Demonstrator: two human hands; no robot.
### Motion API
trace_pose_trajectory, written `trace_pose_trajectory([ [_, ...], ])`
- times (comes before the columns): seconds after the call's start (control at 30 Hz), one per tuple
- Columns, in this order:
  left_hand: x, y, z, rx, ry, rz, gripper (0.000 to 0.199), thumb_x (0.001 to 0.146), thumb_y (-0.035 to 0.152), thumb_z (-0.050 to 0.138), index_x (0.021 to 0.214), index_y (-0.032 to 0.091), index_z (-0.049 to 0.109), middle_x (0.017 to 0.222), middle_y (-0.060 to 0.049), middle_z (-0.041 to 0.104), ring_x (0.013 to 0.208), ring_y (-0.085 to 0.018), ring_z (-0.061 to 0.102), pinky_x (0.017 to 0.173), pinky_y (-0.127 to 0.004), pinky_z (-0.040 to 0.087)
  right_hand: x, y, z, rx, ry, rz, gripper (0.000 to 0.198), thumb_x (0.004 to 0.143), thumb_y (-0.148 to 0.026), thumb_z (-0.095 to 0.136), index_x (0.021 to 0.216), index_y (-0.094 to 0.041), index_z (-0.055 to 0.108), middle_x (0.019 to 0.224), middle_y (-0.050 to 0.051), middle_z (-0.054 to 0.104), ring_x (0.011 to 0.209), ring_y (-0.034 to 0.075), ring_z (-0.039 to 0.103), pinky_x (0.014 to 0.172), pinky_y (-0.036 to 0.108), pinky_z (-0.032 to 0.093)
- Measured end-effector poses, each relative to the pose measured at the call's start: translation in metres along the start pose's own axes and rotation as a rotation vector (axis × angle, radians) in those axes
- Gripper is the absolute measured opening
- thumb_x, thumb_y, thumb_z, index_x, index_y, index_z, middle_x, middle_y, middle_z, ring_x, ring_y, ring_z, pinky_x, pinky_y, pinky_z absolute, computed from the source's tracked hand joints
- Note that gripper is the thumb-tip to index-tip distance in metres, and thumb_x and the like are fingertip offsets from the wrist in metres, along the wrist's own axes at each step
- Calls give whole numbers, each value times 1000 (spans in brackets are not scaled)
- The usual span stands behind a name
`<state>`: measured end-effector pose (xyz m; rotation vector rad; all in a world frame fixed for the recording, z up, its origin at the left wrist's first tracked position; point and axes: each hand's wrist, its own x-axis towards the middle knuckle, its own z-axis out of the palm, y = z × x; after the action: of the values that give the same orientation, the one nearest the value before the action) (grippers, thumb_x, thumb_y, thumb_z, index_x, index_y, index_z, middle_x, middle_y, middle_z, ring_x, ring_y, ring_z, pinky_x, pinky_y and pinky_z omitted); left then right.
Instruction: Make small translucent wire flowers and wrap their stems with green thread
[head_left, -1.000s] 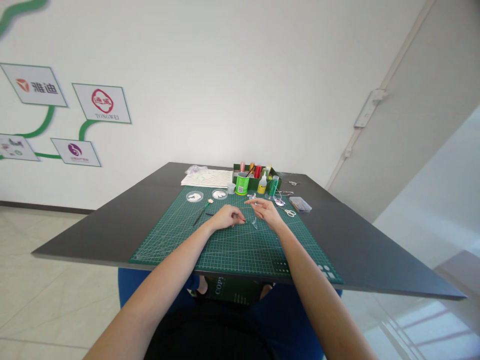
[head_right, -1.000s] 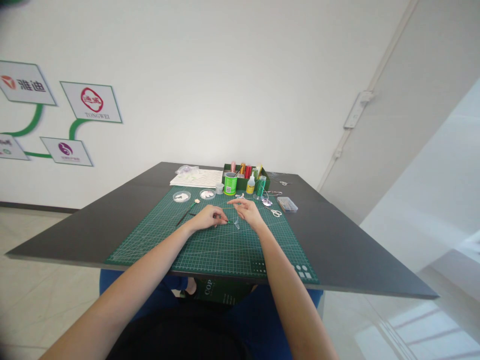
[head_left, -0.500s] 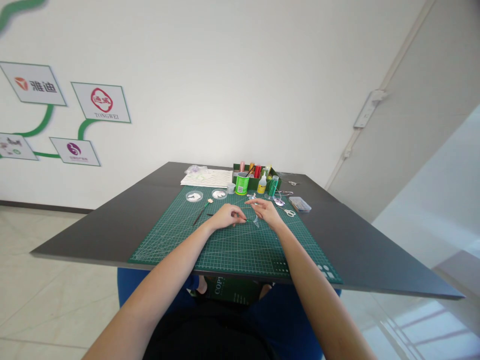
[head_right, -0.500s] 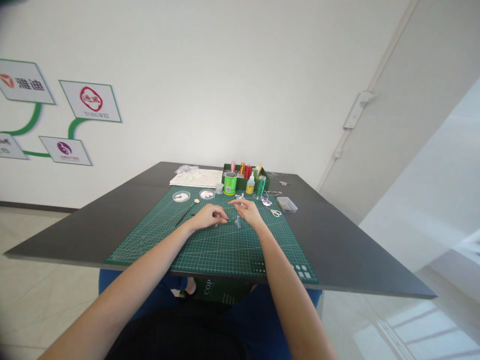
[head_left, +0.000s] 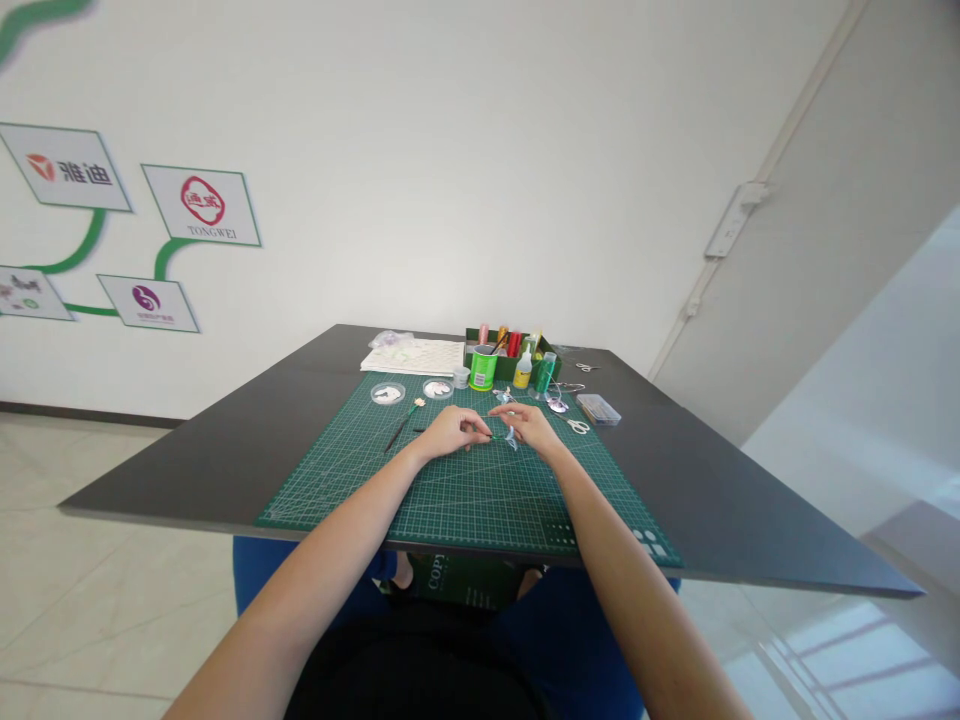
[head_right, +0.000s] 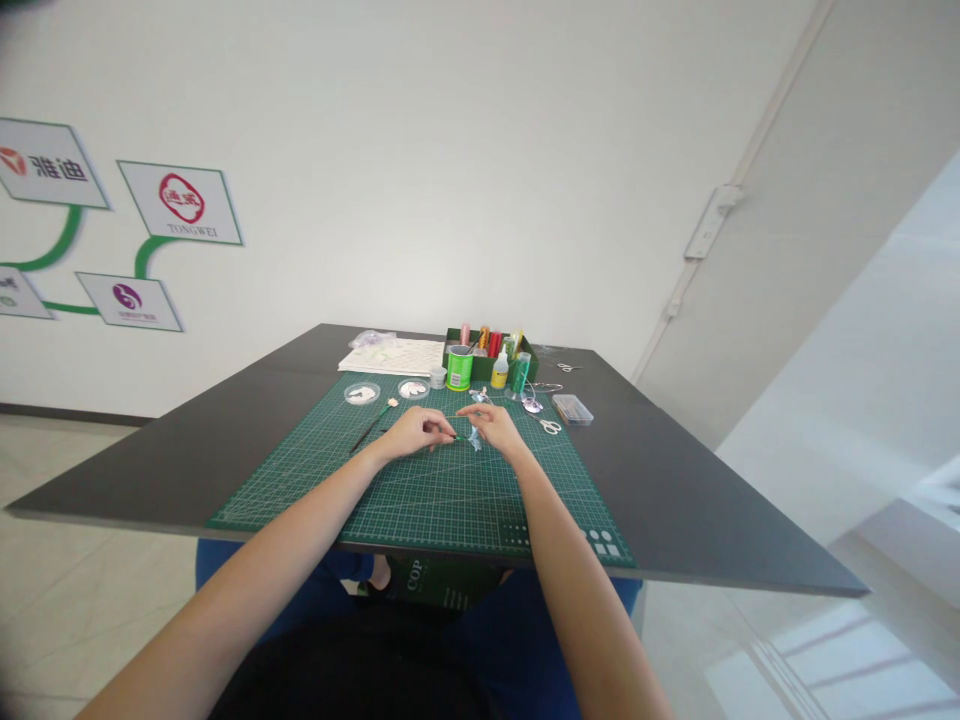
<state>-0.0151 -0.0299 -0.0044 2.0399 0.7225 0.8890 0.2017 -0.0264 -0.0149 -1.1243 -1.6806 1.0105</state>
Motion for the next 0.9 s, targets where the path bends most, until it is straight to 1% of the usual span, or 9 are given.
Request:
trace_pose_trajectory([
  [0.2, 0, 3, 0, 18, 30, -13, 15, 76, 27, 78, 81, 13, 76, 68, -2, 68, 50, -9, 56, 57, -22, 43, 1, 4, 0, 11, -31, 56, 45, 74, -48, 64, 98, -11, 75, 41, -10, 32, 39, 7, 23, 42, 22, 16],
  [0.37, 1, 2, 0, 26, 83, -10, 13, 77, 25, 77, 81, 13, 75, 74, -3, 70, 51, -9, 57, 57, -23, 43, 2, 6, 1, -14, -8, 122, 36, 73, -39, 63, 94, -13, 75, 39, -9, 35, 37, 8, 25, 41, 23, 16],
  [0.47, 2, 2, -1, 49, 117, -9, 14, 79, 27, 76, 83, 13, 75, 71, -2, 70, 52, -9, 56, 57, -23, 43, 2, 6, 1, -13, -10, 130, 33, 74, -35, 62, 94, -13, 76, 39, -8, 36, 37, 8, 27, 40, 23, 17],
  [0.57, 2, 1, -2, 67, 155, 6, 15, 80, 28, 76, 84, 13, 74, 69, -1, 69, 53, -10, 57, 57, -22, 43, 1, 7, 2, -5, -21, 127, 34, 74, -32, 61, 97, -12, 76, 40, -8, 37, 36, 8, 27, 41, 23, 18],
  [0.7, 3, -1, -2, 73, 206, 8, 13, 81, 26, 75, 85, 13, 74, 73, -2, 70, 53, -9, 57, 55, -22, 43, 0, 6, 2, 20, -34, 124, 38, 74, -33, 65, 103, -11, 74, 40, -10, 35, 37, 8, 26, 41, 22, 18],
  [0.8, 4, -2, -3, 61, 250, 4, 13, 81, 26, 75, 85, 13, 73, 76, -2, 70, 51, -9, 57, 54, -22, 43, 0, 5, 2, 38, -79, 124, 41, 75, -37, 66, 104, -10, 72, 40, -10, 35, 37, 8, 27, 40, 22, 18],
  [0.9, 5, -4, -4, 51, 282, 6, 15, 80, 27, 75, 85, 14, 73, 72, -2, 69, 52, -10, 57, 53, -22, 44, -1, 4, 2, 37, -128, 114, 43, 76, -39, 65, 106, -9, 72, 40, -11, 34, 37, 7, 26, 41, 21, 19],
])
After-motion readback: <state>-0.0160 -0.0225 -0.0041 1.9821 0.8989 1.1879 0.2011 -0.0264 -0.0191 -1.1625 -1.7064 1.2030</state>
